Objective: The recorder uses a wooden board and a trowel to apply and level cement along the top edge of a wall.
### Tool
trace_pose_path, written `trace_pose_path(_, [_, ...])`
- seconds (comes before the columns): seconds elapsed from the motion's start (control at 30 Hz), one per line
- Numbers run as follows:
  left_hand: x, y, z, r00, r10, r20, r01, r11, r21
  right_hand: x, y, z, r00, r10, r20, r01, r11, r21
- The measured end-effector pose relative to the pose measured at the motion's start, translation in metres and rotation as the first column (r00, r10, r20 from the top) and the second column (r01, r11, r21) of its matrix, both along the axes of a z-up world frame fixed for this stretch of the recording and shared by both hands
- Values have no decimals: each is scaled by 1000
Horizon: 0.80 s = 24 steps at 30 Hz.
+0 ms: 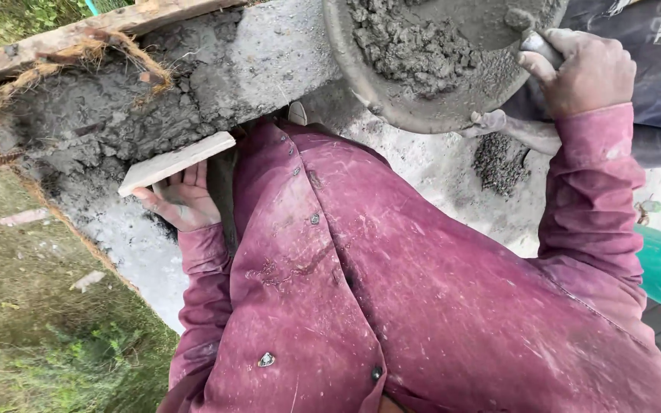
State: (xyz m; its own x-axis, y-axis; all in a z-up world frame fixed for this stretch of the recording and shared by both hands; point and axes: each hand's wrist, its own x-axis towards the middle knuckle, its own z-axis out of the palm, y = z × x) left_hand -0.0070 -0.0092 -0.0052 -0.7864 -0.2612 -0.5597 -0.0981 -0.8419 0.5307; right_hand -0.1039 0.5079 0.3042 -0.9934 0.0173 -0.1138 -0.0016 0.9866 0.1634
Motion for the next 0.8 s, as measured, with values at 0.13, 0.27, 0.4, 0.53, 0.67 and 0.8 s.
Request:
trace_pose_path(0.13, [-1, 0, 2, 1000, 18, 15, -18, 1000, -6, -3, 36, -18, 992, 123, 6, -123, 990, 73])
trace_pose_path(0.27, [-6, 4, 10, 999, 45, 23, -45, 999, -16, -17, 65, -41, 974, 223, 37, -226, 958, 178])
trace_pose_path(0.4, [-7, 6, 12, 998, 53, 27, -50, 994, -97, -20, 105, -67, 977, 203, 70, -211, 968, 137])
trace_pose_path(0.53, [-8, 10, 10, 997, 79, 1, -78, 992, -101, -22, 107, -59, 982, 140, 127, -133, 989, -58])
trace_pose_path(0.67, [-9, 13, 15, 996, 83, 22, -79, 985, -152, -33, 69, -22, 987, 146, 72, -141, 987, -71])
trace_pose_path(0.8, [-10, 14, 6, 996, 84, -4, -83, 980, -179, -66, 83, -46, 934, 343, -96, -339, 939, 53])
